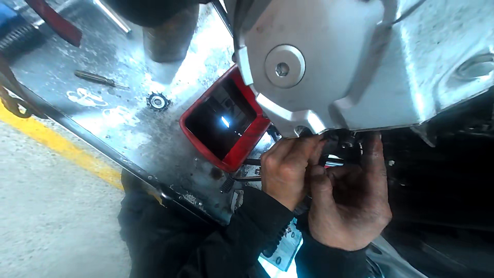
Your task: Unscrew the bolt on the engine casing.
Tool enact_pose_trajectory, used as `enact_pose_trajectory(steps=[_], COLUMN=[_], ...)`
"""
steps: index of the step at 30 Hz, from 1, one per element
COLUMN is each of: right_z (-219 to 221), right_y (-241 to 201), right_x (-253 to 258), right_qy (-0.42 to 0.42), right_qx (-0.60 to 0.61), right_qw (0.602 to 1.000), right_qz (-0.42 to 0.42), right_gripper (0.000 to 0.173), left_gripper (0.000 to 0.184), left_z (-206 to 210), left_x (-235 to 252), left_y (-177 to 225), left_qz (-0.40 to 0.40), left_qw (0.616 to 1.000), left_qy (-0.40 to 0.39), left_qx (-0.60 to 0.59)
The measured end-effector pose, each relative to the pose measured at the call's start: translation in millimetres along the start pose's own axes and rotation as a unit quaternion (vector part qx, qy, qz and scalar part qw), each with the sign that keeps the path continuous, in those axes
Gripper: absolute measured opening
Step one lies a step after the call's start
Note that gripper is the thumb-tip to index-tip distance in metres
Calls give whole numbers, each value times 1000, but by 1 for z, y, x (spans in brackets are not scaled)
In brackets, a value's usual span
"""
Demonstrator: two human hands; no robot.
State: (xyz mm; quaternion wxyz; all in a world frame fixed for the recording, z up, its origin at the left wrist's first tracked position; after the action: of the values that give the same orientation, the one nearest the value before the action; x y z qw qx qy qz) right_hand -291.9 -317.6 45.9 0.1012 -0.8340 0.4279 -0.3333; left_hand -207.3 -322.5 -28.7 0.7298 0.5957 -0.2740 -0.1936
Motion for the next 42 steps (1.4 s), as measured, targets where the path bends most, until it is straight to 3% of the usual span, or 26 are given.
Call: enact_pose_trajectory(steps=[8, 17, 29, 42], right_z=[1, 2, 2, 3], right_y=[-1, -1, -1, -2], right_x=[0, 0, 0, 0], right_qy=[-1, 3, 1, 3], right_qx=[-3, -14, -16, -13], right_qw=[1000, 1000, 1000, 1000], right_qz=[-1, -6, -4, -7], right_gripper=[75, 73, 73, 74], left_gripper=[11, 11, 13, 11], left_z=[-3, -2, -1, -3], left_x=[3, 4, 1, 1], left_y=[3, 8, 4, 7], left_qz=[-9, 96, 54, 69], left_qw=[1000, 994, 998, 997], left_qy=[-6, -18, 20, 18], left_qx=[0, 43, -4, 0])
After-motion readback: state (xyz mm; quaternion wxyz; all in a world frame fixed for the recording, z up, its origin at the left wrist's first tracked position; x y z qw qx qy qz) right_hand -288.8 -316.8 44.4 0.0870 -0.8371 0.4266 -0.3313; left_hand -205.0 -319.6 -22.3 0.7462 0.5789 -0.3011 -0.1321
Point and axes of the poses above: each hand's wrist, its own x-axis towards the middle knuckle, its own z-axis out of the palm, y = z × x, the point moved 6 cm from there along x, towards the middle knuckle, and after that the axes turned 5 degrees about -z, right-handed, at the moved point
